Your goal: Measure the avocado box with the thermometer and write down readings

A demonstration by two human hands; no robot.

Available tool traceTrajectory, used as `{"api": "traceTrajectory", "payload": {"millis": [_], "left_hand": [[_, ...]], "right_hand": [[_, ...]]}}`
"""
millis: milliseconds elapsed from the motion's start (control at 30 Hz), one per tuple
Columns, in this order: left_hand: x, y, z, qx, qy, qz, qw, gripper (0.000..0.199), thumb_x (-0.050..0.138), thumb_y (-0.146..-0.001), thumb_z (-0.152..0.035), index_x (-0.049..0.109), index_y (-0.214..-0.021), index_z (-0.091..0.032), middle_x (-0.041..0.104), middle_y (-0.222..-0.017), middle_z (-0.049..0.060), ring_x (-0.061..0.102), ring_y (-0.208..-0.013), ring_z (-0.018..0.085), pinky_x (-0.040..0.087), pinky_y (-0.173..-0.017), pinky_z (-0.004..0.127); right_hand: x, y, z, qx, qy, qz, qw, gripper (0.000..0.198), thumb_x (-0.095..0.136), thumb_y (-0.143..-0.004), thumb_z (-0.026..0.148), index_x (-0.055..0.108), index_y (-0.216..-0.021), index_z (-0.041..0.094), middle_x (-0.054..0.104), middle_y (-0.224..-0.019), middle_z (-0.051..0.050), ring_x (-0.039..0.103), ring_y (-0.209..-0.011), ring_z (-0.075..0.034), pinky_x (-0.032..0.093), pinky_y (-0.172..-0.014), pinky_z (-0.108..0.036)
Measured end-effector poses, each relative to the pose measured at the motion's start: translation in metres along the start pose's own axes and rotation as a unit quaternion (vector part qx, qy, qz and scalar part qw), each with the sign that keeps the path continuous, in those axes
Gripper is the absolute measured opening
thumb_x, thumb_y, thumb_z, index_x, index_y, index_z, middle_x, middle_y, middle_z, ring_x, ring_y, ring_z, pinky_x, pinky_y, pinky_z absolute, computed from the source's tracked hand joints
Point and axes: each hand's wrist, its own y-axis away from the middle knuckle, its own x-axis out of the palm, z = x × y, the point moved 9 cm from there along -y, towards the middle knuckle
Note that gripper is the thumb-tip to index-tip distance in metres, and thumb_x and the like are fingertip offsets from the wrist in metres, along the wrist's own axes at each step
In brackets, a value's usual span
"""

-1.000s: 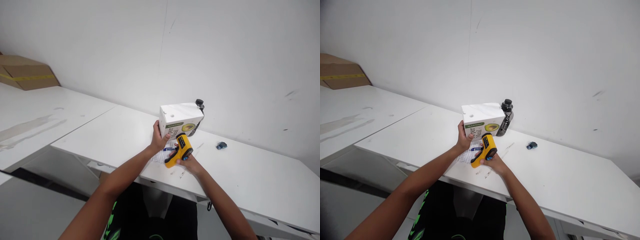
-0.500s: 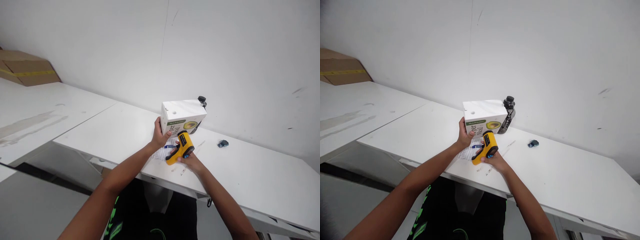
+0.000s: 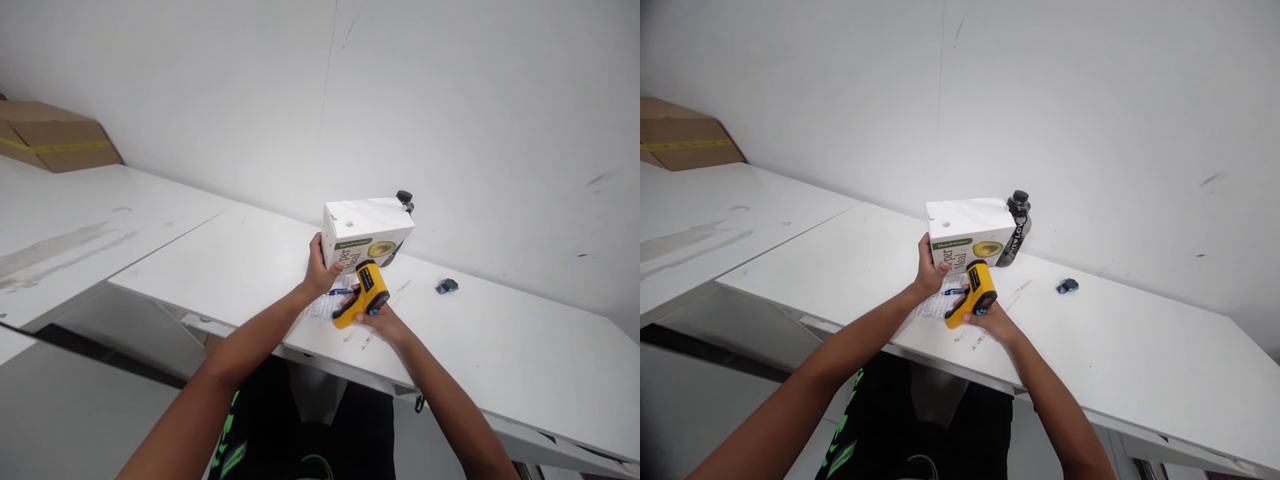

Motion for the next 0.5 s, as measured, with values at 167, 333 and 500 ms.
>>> {"api": "traceTrajectory", "payload": {"millis": [167,333,500], "left_hand": [[0.0012,0.0005,0.0001,0.004,-0.015,0.005,1.000,0.098,0.064,-0.084,-0.086,0.030,-0.154,-0.026,0.055,-0.143,0.019,0.063,-0.129,0.035,0.061,-0.100,0.053],[0.0004,0.0017,0.0027,-0.003,0.001,0.001,1.000,0.098,0.065,-0.084,-0.085,0.030,-0.154,-0.027,0.055,-0.144,0.019,0.062,-0.131,0.035,0.061,-0.101,0.053],[-0.0039,0.0003,0.0044,-0.018,-0.002,-0.029,0.999,0.094,0.067,-0.082,-0.085,0.036,-0.150,-0.027,0.058,-0.140,0.016,0.066,-0.125,0.033,0.061,-0.099,0.049]], "right_hand": [[-0.0017,-0.0004,-0.0011,-0.003,0.002,0.004,1.000,0.072,0.101,-0.071,0.036,0.061,-0.131,0.028,0.077,-0.118,-0.009,0.074,-0.114,-0.029,0.055,-0.109,-0.059],[-0.0006,0.0000,-0.0004,0.008,0.006,0.002,1.000,0.078,0.100,-0.072,0.038,0.058,-0.137,0.028,0.077,-0.119,-0.009,0.074,-0.114,-0.029,0.055,-0.109,-0.059],[0.0022,-0.0016,0.0019,0.004,0.010,-0.013,1.000,0.089,0.101,-0.069,0.042,0.054,-0.145,0.030,0.076,-0.113,-0.006,0.073,-0.107,-0.027,0.056,-0.105,-0.056]]}}
